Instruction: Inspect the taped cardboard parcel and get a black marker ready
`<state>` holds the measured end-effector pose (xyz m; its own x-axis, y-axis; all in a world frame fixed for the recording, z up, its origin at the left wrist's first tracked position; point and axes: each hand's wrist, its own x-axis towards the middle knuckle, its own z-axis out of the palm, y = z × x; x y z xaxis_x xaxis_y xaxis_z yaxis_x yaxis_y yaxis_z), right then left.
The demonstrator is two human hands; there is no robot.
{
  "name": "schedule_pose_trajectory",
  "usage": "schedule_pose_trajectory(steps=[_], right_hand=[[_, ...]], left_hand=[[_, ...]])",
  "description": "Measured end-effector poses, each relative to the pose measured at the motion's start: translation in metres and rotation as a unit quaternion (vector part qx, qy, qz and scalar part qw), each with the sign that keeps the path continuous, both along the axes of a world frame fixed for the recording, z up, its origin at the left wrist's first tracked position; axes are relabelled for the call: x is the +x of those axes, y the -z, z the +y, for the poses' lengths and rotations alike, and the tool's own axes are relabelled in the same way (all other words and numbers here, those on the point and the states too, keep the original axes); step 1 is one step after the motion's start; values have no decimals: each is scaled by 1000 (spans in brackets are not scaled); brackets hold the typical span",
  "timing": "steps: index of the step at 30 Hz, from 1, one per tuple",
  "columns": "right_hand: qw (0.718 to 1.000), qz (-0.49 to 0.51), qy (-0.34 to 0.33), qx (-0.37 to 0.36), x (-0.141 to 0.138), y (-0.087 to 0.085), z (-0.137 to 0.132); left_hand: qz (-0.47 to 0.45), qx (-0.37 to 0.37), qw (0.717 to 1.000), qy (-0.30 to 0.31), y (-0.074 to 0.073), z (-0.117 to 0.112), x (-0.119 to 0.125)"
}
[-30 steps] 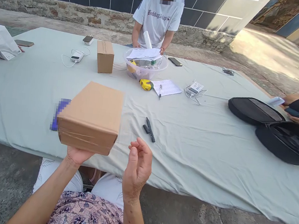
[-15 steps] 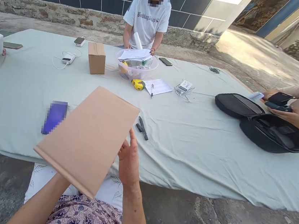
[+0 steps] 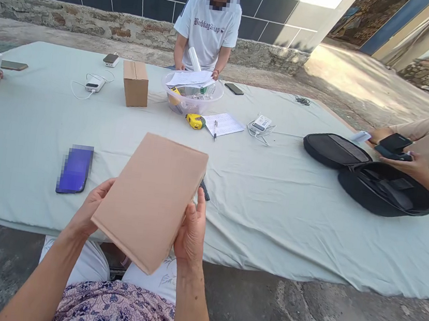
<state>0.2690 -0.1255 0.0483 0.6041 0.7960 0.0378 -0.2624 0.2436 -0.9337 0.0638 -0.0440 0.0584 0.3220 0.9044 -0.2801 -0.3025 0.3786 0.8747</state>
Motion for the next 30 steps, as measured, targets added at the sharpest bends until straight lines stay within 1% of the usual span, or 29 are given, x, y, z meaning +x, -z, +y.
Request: schedule_pose_trajectory(steps=[2, 3, 5, 8, 10, 14, 16, 19, 22, 25, 27, 30], right_hand=[[997, 76, -17, -21, 0, -1, -1], [995, 98, -21, -27, 0, -3, -1], [995, 94, -15, -27, -2, -9, -2], [999, 37, 8, -11, -6, -19, -4], [1000, -18, 20, -3, -11, -24, -5], [988, -150, 26, -9, -18, -27, -7], [975, -222, 25, -19, -19, -25, -9], [945, -324, 35, -16, -17, -24, -11], [911, -408, 49, 16, -16, -25, -10], [878, -474, 55, 44, -15, -27, -8], [856, -510, 55, 67, -15, -28, -6], [823, -555, 56, 107, -15, -28, -3]], left_hand=[[2, 22, 1000, 2, -2, 2, -5], [-5, 33, 999, 11, -2, 2, -7], [-7, 62, 998, 33, -1, 3, -12], [26, 101, 993, 59, 2, 3, -16], [43, 107, 990, 76, 5, 3, -16], [55, 124, 984, 114, 9, 2, -12], [76, 144, 980, 117, 9, 1, -12], [94, 162, 977, 107, 7, -2, -13], [52, 167, 979, 107, 7, -4, -12], [13, 171, 977, 125, 9, -3, -8], [3, 164, 978, 129, 12, -3, -6], [-7, 140, 983, 116, 16, -4, -7]])
